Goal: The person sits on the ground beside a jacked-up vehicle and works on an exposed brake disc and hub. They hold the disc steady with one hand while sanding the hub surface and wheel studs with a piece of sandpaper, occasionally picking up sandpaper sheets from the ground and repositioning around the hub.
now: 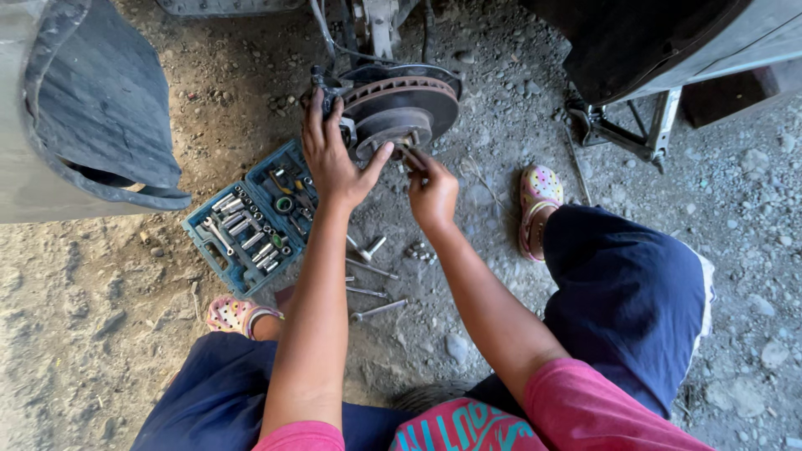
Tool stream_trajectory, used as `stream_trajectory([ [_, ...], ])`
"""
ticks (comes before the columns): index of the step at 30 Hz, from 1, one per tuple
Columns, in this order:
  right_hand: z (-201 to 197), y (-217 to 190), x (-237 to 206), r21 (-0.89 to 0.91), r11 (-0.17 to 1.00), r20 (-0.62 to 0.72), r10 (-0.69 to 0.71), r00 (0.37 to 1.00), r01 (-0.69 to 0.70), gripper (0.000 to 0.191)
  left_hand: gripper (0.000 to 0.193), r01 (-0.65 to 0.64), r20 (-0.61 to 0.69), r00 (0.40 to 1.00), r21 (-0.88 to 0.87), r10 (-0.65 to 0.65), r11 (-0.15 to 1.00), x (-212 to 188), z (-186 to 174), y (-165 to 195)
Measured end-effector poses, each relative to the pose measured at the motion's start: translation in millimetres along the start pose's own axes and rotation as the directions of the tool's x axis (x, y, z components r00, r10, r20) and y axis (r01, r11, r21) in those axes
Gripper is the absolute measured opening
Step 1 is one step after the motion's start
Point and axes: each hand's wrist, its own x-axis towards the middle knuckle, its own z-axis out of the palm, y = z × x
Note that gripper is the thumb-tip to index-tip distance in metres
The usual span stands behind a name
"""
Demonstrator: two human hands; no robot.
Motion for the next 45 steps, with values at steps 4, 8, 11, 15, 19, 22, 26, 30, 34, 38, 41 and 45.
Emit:
stream_trajectory([
  [4, -0.4, 5.2, 0.5, -0.014, 0.974, -0.061, 0.226, 0.972, -0.227, 0.019, 0.098, -0.015, -0.006, 1.000, 0.000, 0.015, 1.000, -2.1, 2.8, -5.6],
  [8, 0.2, 0.6, 6.2, -0.075, 0.991, -0.069, 0.106, 0.992, -0.111, 0.018, 0.098, -0.009, 0.002, 1.000, -0.016, 0.009, 1.000, -5.2, 2.9, -6.9],
  [11, 3.9, -8.2, 10.2, -0.124, 0.988, -0.073, 0.087, 0.994, -0.095, 0.020, 0.099, -0.034, -0.036, 0.999, -0.027, 0.033, 0.999, -5.0, -1.2, -6.7],
  [15, 11.8, -18.8, 6.9, -0.139, 0.988, -0.058, 0.056, 0.997, -0.064, 0.025, 0.099, 0.012, -0.034, 0.999, -0.022, -0.013, 1.000, -4.1, -6.6, -7.0],
  [19, 20.1, -22.0, 11.3, 0.071, 0.997, -0.053, 0.037, 0.998, -0.033, 0.035, 0.097, 0.024, -0.039, 0.999, -0.014, -0.024, 1.000, -4.4, -7.2, -8.9],
  [22, 14.2, -19.5, 14.4, 0.159, 0.984, 0.048, 0.069, 0.996, -0.076, 0.040, 0.087, 0.046, -0.031, 0.998, -0.032, -0.047, 0.998, -0.3, -8.8, -8.7],
  [26, 3.5, -23.8, -12.8, 0.080, 0.996, 0.201, 0.016, 0.979, -0.033, 0.035, 0.071, 0.034, -0.046, 0.998, -0.134, -0.041, 0.990, 3.6, -22.6, -8.5],
  [30, 10.8, -33.8, -65.1, 0.314, 0.779, 0.326, 0.449, 0.832, -0.543, 0.024, 0.054, 0.082, -0.267, 0.937, -0.460, -0.226, 0.884, -24.7, -35.0, -7.8],
  [34, 13.9, -29.5, -75.7, 0.315, 0.625, 0.496, 0.533, 0.685, -0.714, 0.024, 0.039, 0.380, -0.448, 0.661, -0.492, -0.602, 0.783, -90.5, -16.1, -0.9],
  [38, 16.6, -23.1, -54.9, 0.178, 0.842, 0.625, 0.302, 0.720, -0.508, 0.020, 0.024, 0.455, 0.072, 0.805, -0.712, -0.589, 0.535, -123.4, 3.7, -9.8],
  [41, 22.6, -25.7, -40.9, 0.225, 0.920, 0.643, 0.107, 0.758, -0.321, 0.033, 0.031, 0.400, 0.111, 0.827, -0.806, -0.551, 0.437, -124.5, 3.0, -13.9],
  [45, 27.5, -36.3, -25.7, 0.044, 0.972, 0.681, 0.139, 0.719, -0.230, 0.055, 0.029, 0.427, 0.004, 0.858, -0.562, -0.514, 0.708, -117.4, -3.1, -15.1],
])
